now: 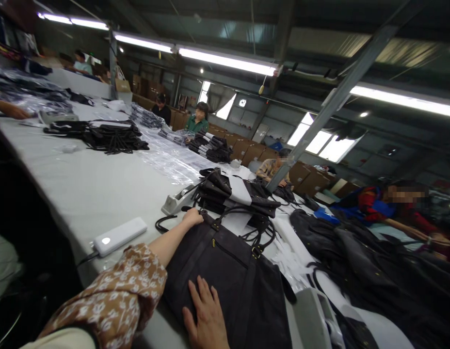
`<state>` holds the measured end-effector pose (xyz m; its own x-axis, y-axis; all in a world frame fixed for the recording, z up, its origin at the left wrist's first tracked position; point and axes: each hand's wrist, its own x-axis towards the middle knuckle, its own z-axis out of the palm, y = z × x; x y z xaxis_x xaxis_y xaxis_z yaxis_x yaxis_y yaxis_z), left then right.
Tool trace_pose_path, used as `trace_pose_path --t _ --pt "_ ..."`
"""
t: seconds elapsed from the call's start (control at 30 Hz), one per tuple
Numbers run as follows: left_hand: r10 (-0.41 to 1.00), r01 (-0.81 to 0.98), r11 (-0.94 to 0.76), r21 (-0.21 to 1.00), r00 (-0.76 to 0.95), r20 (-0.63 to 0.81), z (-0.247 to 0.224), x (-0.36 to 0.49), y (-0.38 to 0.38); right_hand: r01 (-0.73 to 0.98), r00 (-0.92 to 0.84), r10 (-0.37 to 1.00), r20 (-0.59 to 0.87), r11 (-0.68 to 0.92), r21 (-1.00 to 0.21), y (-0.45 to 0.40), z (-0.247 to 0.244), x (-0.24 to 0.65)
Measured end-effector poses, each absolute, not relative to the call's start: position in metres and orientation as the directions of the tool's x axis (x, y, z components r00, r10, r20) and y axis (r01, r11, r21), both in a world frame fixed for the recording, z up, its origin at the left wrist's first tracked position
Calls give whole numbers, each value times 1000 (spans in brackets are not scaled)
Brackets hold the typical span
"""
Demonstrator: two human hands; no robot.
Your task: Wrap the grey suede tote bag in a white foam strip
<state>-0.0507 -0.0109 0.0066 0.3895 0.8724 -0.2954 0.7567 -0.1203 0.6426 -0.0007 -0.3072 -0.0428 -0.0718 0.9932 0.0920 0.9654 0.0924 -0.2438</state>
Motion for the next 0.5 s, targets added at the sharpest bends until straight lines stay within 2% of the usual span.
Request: trace_pose_path --t 0.2,0.33,0.5 --pt "827 707 -132 694 464 -316 -15 -65 -5 958 -75 995 71 91 -271 -304 -48 2" --pt "859 762 -146 631 414 -301 -8 -47 -5 961 -78 994 70 94 -261 -303 -50 4" --pt "940 838 -153 524 287 -185 0 -10 -13 967 -75 996 51 85 -241 -304 -42 1"
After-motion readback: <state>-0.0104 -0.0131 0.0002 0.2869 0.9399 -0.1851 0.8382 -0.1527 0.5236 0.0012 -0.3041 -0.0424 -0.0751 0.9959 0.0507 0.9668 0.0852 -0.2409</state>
